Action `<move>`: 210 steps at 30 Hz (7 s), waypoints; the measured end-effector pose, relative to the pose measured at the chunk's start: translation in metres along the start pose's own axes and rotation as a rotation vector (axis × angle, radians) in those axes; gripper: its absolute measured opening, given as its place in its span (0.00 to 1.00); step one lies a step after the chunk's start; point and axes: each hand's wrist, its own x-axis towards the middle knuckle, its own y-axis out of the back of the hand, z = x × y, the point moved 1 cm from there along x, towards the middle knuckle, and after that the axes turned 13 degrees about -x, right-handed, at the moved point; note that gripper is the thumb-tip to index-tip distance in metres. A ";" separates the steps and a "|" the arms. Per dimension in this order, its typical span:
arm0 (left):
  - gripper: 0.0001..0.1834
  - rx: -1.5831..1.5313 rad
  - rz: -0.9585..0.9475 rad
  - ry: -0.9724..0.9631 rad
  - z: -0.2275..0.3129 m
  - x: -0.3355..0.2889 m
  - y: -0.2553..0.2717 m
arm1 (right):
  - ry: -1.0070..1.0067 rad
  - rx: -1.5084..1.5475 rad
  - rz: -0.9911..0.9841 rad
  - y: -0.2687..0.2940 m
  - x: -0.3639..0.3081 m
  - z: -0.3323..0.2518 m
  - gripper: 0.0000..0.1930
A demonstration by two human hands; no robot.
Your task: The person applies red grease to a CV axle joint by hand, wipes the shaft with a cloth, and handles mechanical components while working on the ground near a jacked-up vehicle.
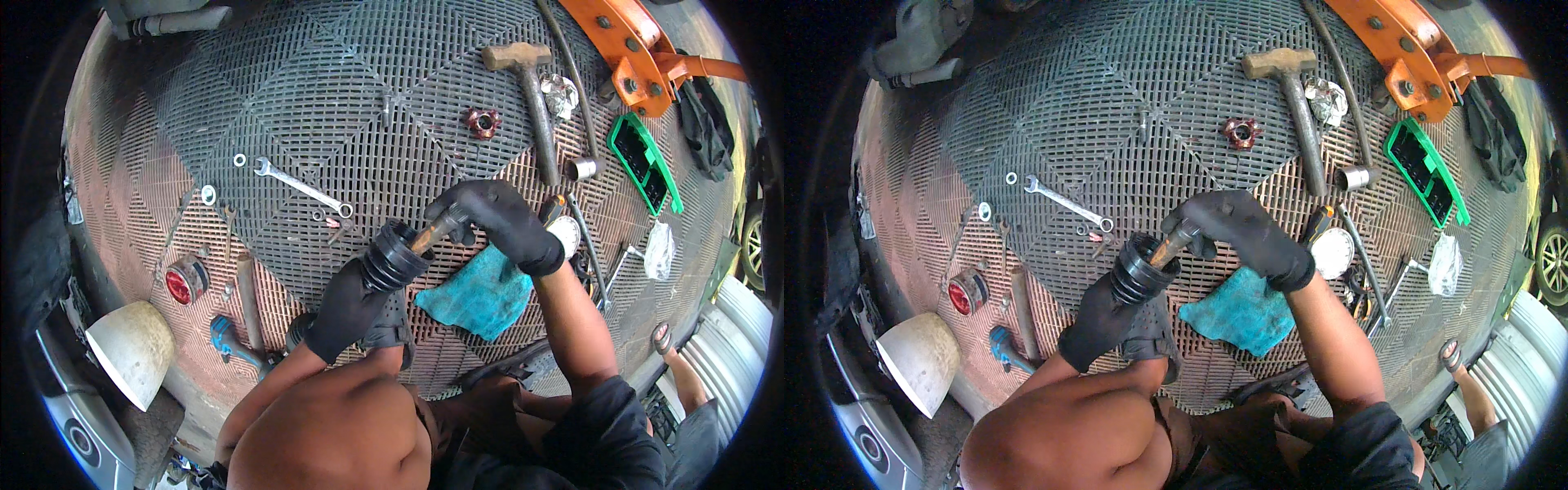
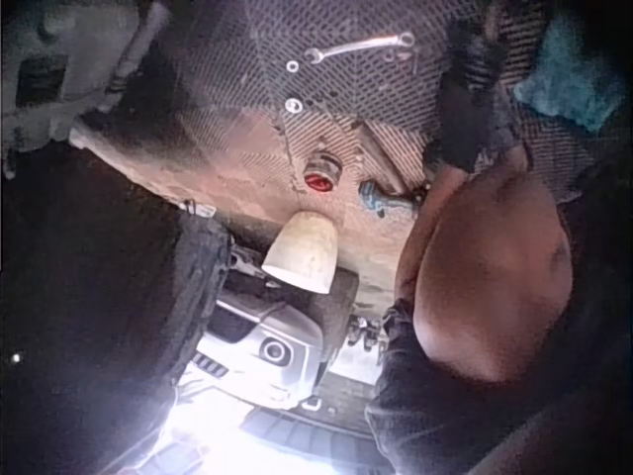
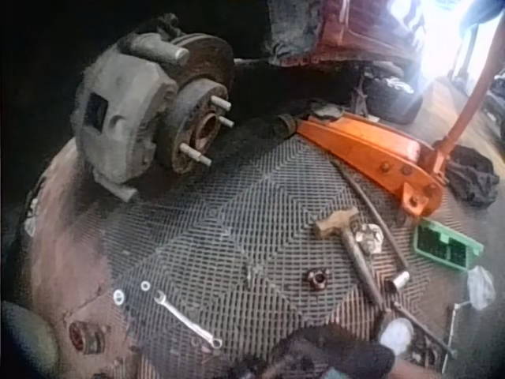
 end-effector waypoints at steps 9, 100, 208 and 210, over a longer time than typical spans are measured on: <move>0.21 -0.055 -0.089 0.025 0.008 0.003 0.003 | -0.101 0.331 -0.093 0.004 -0.001 0.016 0.30; 0.13 0.210 -0.088 0.022 -0.009 0.015 0.009 | 0.216 -0.409 0.228 0.029 -0.005 0.016 0.12; 0.59 0.008 -0.178 -0.630 0.215 0.122 0.025 | 0.579 -1.005 0.925 0.042 -0.082 -0.141 0.31; 0.60 0.031 -0.180 -0.598 0.215 0.124 0.027 | 0.552 -0.861 0.935 0.041 -0.079 -0.141 0.30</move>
